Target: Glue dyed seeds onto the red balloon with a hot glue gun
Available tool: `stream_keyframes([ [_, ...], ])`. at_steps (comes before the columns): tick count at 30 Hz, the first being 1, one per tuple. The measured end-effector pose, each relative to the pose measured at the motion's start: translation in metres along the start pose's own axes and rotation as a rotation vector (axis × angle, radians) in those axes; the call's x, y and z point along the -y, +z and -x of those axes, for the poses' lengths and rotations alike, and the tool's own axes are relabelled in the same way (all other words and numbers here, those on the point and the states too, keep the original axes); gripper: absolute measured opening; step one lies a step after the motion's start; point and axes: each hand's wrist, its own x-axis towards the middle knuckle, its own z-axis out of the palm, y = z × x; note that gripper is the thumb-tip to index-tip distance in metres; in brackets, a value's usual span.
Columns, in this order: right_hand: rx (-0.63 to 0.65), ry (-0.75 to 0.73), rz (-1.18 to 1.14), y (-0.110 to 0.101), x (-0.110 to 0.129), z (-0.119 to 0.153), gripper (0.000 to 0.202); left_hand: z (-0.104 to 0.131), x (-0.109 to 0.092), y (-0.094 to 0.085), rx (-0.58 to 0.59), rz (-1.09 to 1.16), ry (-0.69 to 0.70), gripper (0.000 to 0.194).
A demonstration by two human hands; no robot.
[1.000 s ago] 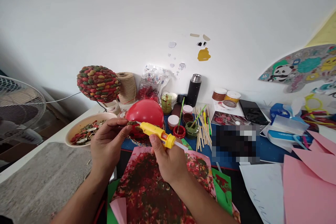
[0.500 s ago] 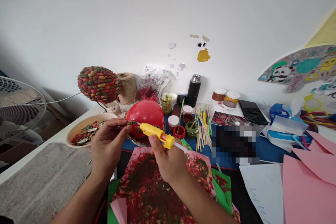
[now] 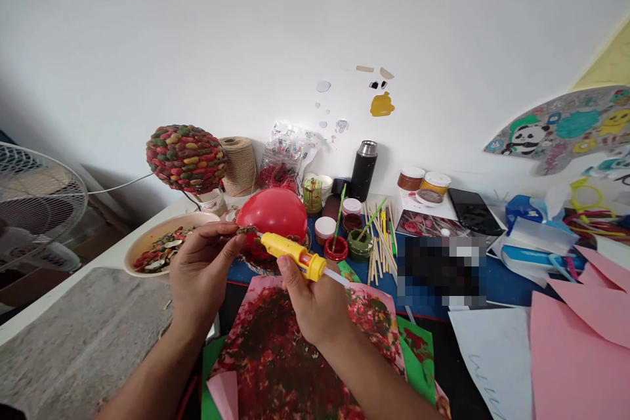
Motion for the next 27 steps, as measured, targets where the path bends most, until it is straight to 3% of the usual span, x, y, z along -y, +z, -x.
stream_keyframes([
  [27,-0.011,0.025,-0.019,0.0001,-0.0040,0.0007,0.074,0.0008,-0.0036,0.0004,-0.009,-0.030,-0.025,0.021],
])
